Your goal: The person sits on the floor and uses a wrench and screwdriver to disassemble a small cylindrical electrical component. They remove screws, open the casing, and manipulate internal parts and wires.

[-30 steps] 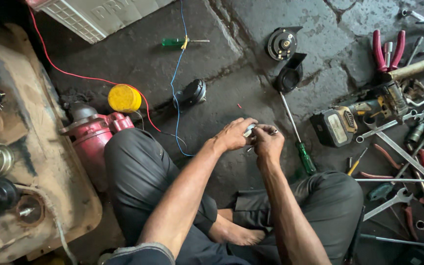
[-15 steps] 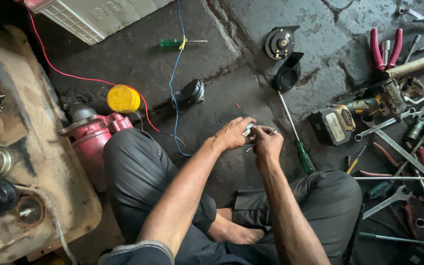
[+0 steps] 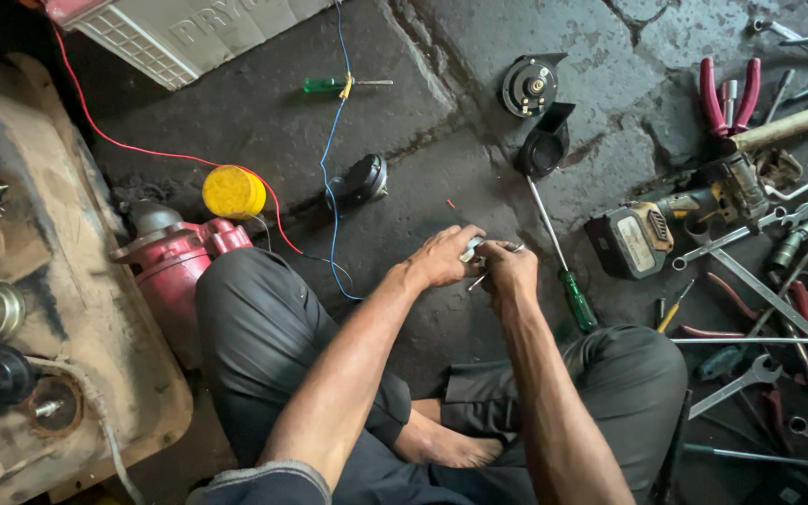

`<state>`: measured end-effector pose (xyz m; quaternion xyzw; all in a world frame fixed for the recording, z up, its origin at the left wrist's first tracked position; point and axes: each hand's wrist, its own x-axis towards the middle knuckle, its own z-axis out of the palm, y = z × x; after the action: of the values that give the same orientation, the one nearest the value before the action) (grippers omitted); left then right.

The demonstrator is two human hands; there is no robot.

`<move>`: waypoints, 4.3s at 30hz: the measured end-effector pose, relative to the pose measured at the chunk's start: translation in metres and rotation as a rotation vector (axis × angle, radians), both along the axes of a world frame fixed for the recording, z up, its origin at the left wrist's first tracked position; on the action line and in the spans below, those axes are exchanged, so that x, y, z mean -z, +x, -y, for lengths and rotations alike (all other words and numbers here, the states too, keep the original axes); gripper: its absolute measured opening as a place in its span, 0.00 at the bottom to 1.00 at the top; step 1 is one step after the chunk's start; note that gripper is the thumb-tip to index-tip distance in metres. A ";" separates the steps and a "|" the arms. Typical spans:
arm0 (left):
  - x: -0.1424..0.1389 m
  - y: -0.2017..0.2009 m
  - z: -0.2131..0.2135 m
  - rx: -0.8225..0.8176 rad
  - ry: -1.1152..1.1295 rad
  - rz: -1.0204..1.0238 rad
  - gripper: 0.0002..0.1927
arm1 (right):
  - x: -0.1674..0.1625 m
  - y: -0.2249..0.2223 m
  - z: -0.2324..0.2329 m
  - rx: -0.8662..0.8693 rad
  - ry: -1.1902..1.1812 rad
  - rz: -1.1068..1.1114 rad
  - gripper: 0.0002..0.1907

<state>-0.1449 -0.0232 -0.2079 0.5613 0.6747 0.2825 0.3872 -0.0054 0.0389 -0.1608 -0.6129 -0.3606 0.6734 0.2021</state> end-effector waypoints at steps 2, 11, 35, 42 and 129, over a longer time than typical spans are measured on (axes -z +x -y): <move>-0.004 0.001 0.000 0.003 -0.004 0.006 0.35 | 0.000 0.002 -0.003 0.000 -0.047 -0.026 0.01; -0.021 -0.010 0.015 0.012 -0.039 0.040 0.35 | 0.003 0.019 0.005 0.208 0.034 -0.480 0.10; 0.020 -0.036 0.022 0.047 0.143 0.018 0.31 | -0.010 -0.031 0.033 -0.153 0.668 -0.315 0.13; -0.013 -0.041 0.055 0.008 -0.013 0.039 0.36 | 0.018 -0.021 0.039 0.466 0.124 -0.644 0.20; 0.006 -0.102 0.036 0.038 0.016 0.009 0.35 | -0.010 -0.087 0.031 -0.425 0.604 0.464 0.15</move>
<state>-0.2465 -0.0588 -0.2141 0.5756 0.6599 0.2831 0.3912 -0.0919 0.0077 -0.1504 -0.5737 -0.6953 0.4087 0.1429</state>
